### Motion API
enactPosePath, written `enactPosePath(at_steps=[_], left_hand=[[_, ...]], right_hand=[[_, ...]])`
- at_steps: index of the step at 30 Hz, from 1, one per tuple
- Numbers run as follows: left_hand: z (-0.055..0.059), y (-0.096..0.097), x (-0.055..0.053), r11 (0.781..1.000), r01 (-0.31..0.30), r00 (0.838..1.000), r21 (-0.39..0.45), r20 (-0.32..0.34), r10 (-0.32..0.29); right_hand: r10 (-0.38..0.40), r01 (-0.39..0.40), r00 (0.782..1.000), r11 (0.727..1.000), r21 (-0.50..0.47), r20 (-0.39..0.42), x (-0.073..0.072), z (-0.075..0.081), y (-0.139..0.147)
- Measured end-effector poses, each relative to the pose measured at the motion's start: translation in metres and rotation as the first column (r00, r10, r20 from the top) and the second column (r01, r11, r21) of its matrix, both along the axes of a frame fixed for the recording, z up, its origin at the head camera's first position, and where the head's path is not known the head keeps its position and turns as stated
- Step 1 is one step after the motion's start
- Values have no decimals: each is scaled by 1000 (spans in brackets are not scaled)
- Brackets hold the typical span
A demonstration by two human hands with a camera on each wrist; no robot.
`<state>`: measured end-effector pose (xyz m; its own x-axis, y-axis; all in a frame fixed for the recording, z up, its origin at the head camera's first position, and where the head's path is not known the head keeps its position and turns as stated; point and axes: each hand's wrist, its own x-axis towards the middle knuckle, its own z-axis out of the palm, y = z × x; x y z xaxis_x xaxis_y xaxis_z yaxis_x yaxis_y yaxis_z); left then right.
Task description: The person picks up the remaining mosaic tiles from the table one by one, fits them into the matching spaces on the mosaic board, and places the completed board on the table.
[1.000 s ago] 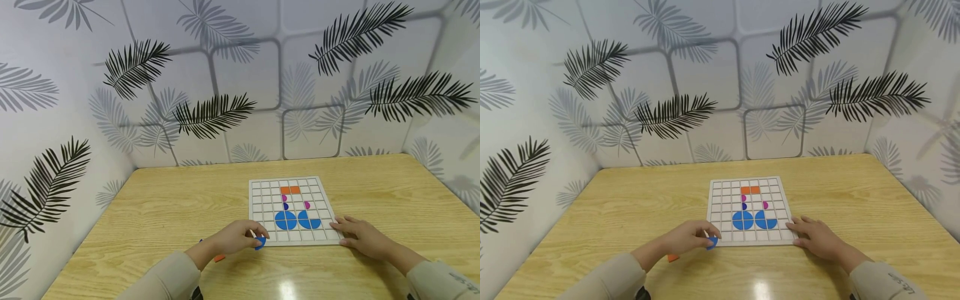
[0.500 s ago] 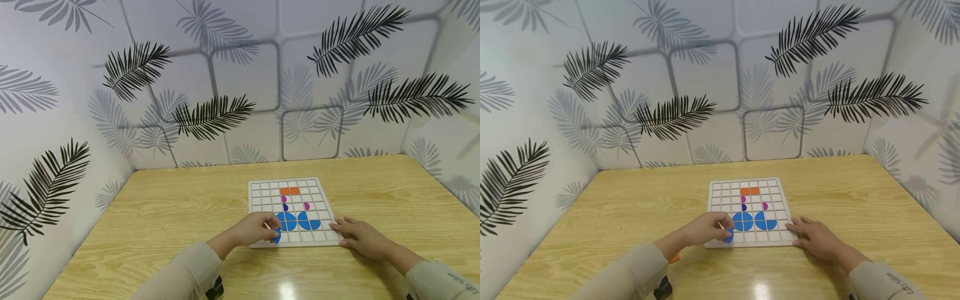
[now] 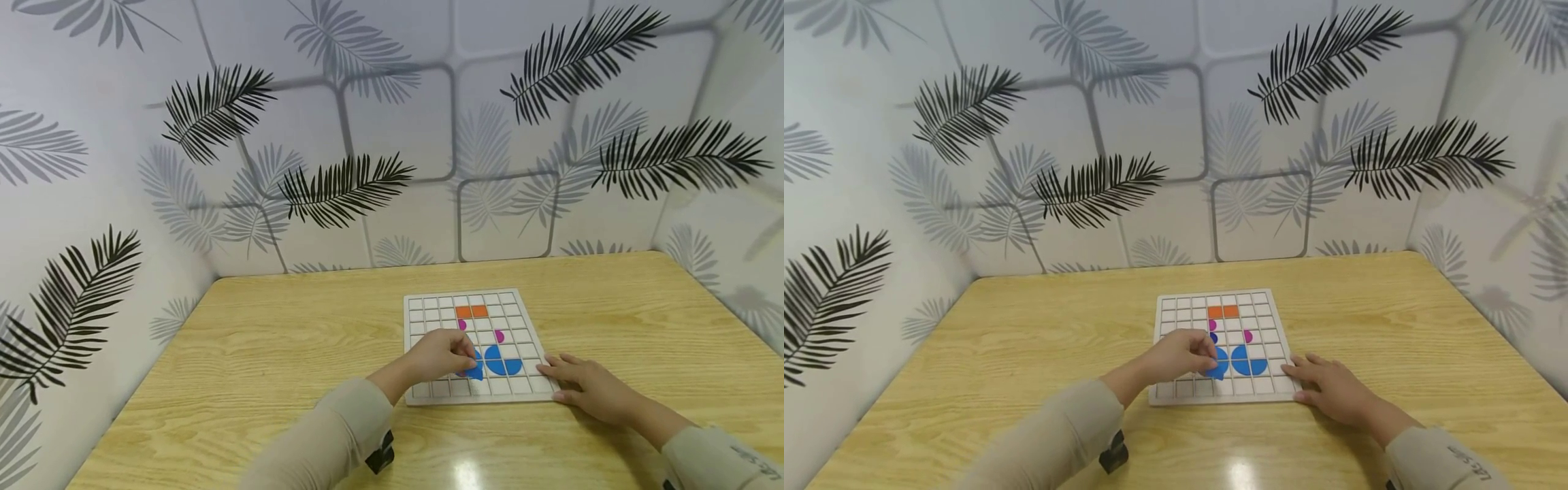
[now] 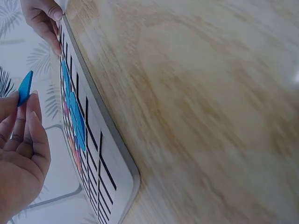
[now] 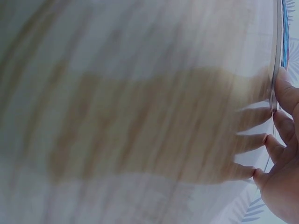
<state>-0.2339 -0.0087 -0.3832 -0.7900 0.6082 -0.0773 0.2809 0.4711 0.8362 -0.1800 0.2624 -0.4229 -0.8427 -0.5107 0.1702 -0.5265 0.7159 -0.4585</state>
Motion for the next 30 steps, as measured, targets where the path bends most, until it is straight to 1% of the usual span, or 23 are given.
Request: enactPosePath(at_steps=[6,10,17,23,28,30], left_hand=[[-1,14,-6,999,-41,999,-26,-21,40],[-2,24,-9,997,-61,998,-44,-34,60],[-8,42,-16,993,-122,993,-6,6,122],[-11,55,-21,986,-162,986,-27,-44,161],[-12,64,-26,985,-163,985,-51,-71,160],[-13,67,-28,985,-159,984,-71,-92,153]], right_hand=[[2,-2,1000,1000,16,-11,-1,-1,0],[4,-4,1000,1000,11,-11,-2,-2,1],[0,0,1000,1000,2,17,-1,0,1],[4,-4,1000,1000,8,19,-1,1,2],[17,-17,1000,1000,2,-1,-3,0,2],[21,-21,1000,1000,6,-10,-4,-1,2]])
